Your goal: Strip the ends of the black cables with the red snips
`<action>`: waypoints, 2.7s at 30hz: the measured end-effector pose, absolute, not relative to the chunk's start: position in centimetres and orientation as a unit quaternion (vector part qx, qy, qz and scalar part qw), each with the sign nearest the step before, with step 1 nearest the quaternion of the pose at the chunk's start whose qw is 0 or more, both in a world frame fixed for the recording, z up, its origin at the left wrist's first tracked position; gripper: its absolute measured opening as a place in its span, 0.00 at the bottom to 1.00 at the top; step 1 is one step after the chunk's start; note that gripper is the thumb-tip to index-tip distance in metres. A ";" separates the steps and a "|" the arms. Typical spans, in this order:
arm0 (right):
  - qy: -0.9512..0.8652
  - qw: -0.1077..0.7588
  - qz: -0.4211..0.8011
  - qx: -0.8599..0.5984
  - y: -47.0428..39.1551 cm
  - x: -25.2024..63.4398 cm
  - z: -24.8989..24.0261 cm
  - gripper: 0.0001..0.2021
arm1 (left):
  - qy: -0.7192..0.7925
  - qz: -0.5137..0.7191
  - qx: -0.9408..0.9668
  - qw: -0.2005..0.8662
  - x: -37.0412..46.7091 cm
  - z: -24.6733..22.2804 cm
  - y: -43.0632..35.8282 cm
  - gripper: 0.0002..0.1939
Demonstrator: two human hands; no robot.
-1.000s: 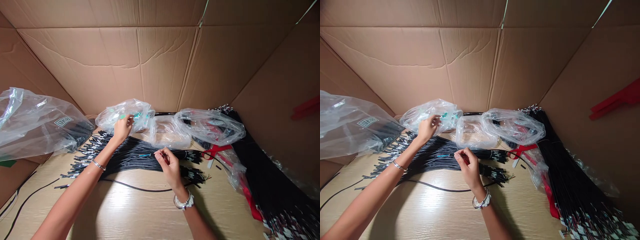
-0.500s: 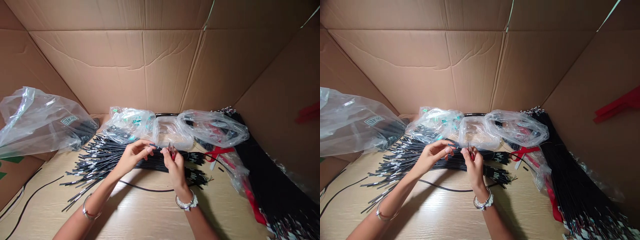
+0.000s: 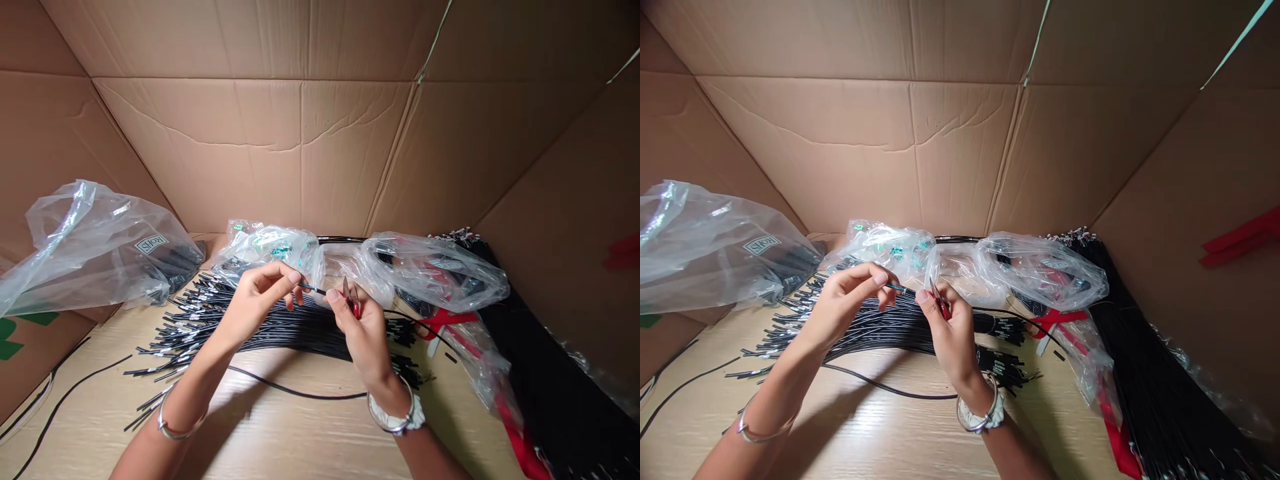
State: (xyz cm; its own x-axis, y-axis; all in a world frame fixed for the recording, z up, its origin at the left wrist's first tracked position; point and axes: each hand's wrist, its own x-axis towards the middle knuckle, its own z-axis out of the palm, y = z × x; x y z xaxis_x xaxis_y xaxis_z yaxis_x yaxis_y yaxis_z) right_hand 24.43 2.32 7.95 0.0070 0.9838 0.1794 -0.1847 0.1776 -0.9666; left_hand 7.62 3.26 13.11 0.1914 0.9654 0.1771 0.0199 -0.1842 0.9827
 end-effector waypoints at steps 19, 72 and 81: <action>-0.511 0.644 0.416 -0.389 2.6 24.1 8.9 0.14 | 0.374 0.563 0.576 0.460 8.3 13.8 3.3 0.09; -0.342 0.538 0.717 -0.283 2.3 24.5 10.9 0.17 | 0.380 0.559 0.555 0.486 9.7 13.6 3.7 0.07; -0.456 0.544 0.598 -0.372 2.4 24.4 9.9 0.16 | 0.457 0.493 0.684 0.282 7.3 15.6 2.2 0.07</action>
